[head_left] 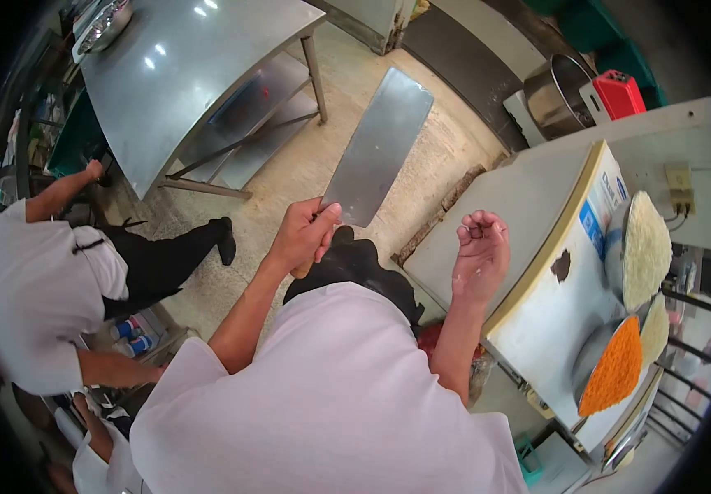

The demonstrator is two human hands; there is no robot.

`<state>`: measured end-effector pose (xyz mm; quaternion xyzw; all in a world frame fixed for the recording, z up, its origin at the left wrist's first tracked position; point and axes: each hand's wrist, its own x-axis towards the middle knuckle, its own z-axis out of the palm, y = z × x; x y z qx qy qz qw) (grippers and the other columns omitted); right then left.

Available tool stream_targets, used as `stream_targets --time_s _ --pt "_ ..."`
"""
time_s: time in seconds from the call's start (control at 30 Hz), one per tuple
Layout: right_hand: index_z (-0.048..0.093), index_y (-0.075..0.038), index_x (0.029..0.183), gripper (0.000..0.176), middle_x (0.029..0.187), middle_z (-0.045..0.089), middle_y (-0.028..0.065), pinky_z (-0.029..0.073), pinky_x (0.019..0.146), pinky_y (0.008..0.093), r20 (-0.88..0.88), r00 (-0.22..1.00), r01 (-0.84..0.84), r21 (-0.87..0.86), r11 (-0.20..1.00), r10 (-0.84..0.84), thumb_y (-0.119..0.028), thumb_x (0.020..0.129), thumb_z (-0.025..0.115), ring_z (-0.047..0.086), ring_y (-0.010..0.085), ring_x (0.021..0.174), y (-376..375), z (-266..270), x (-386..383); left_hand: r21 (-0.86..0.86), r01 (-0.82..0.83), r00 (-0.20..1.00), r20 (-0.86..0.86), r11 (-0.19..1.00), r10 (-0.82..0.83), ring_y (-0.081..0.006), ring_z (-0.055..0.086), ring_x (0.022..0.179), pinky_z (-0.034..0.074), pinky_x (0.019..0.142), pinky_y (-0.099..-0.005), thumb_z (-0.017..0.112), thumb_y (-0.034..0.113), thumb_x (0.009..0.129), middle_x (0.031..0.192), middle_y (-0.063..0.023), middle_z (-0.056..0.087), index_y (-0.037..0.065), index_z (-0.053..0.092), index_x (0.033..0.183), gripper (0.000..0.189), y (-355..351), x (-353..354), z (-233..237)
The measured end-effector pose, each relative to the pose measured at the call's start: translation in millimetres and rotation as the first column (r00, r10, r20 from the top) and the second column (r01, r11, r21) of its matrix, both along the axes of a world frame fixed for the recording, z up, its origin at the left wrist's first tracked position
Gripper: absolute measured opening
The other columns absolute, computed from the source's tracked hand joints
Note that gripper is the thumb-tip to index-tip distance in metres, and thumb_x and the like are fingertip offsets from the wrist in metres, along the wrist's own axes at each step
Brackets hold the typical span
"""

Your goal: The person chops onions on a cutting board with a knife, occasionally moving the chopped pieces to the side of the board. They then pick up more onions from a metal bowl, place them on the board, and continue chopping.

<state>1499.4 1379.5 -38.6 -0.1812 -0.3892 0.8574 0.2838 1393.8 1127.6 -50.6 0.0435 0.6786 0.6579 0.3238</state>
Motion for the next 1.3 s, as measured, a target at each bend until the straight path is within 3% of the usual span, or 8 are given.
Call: stream_targets --time_s 0.27,0.5,0.6,0.8,1.07,1.3 --pt "0.058 -0.001 0.108 0.021 0.105 0.062 0.0122 0.052 0.082 0.0324 -0.132 0.989 -0.074 -0.037 0.997 0.069 -0.019 0.100 0.049 0.062 0.0225 0.095 57 7 -107 -0.037 -0.200 0.976 0.079 0.979 0.203 -0.0088 0.046 0.038 0.039 0.036 -0.0252 0.051 0.025 0.103 0.055 -0.0018 0.049 0.000 0.057 0.086 0.031 12 -38 -5" --pt "0.058 -0.001 0.109 0.022 0.105 0.062 0.0120 0.052 0.082 0.0320 -0.200 0.942 -0.296 -0.119 0.948 0.269 -0.019 0.101 0.049 0.061 0.0227 0.096 96 -9 -217 -0.078 -0.398 0.911 0.087 0.914 0.404 -0.0093 0.046 0.038 0.040 0.035 -0.0255 0.050 0.023 0.103 0.055 -0.0019 0.050 0.000 0.056 0.085 0.030 57 -67 7" --pt "0.058 0.000 0.109 0.022 0.105 0.062 0.0122 0.052 0.081 0.0316 -0.179 0.927 -0.347 -0.069 0.935 0.331 -0.018 0.100 0.049 0.062 0.0224 0.095 116 -10 -252 -0.069 -0.476 0.871 0.103 0.877 0.480 -0.0079 0.047 0.039 0.039 0.035 -0.0253 0.052 0.025 0.101 0.056 -0.0005 0.051 0.000 0.057 0.085 0.030 85 -80 28" --pt "0.059 0.001 0.108 0.021 0.100 0.063 0.0118 0.053 0.080 0.0300 -0.060 0.875 -0.483 -0.070 0.873 0.480 -0.017 0.100 0.051 0.062 0.0206 0.092 142 -16 -306 -0.086 -0.583 0.808 0.046 0.808 0.588 -0.0074 0.047 0.040 0.038 0.037 -0.0252 0.053 0.022 0.100 0.056 -0.0004 0.051 -0.001 0.058 0.086 0.028 109 -86 28" --pt "0.060 0.000 0.105 0.019 0.098 0.063 0.0116 0.053 0.078 0.0297 0.000 0.750 -0.655 -0.138 0.743 0.661 -0.017 0.100 0.052 0.062 0.0202 0.089 100 -31 -359 -0.157 -0.738 0.643 0.131 0.657 0.754 -0.0082 0.046 0.040 0.039 0.037 -0.0260 0.054 0.020 0.099 0.057 -0.0010 0.051 -0.001 0.057 0.085 0.026 99 -86 22" --pt "0.059 -0.001 0.102 0.017 0.097 0.064 0.0112 0.052 0.077 0.0310 0.022 0.627 -0.772 -0.117 0.625 0.779 -0.016 0.099 0.053 0.062 0.0203 0.087 49 -20 -381 -0.016 -0.814 0.571 0.166 0.581 0.804 -0.0096 0.047 0.040 0.040 0.037 -0.0269 0.056 0.017 0.095 0.058 -0.0025 0.051 -0.001 0.057 0.085 0.021 60 -119 8"
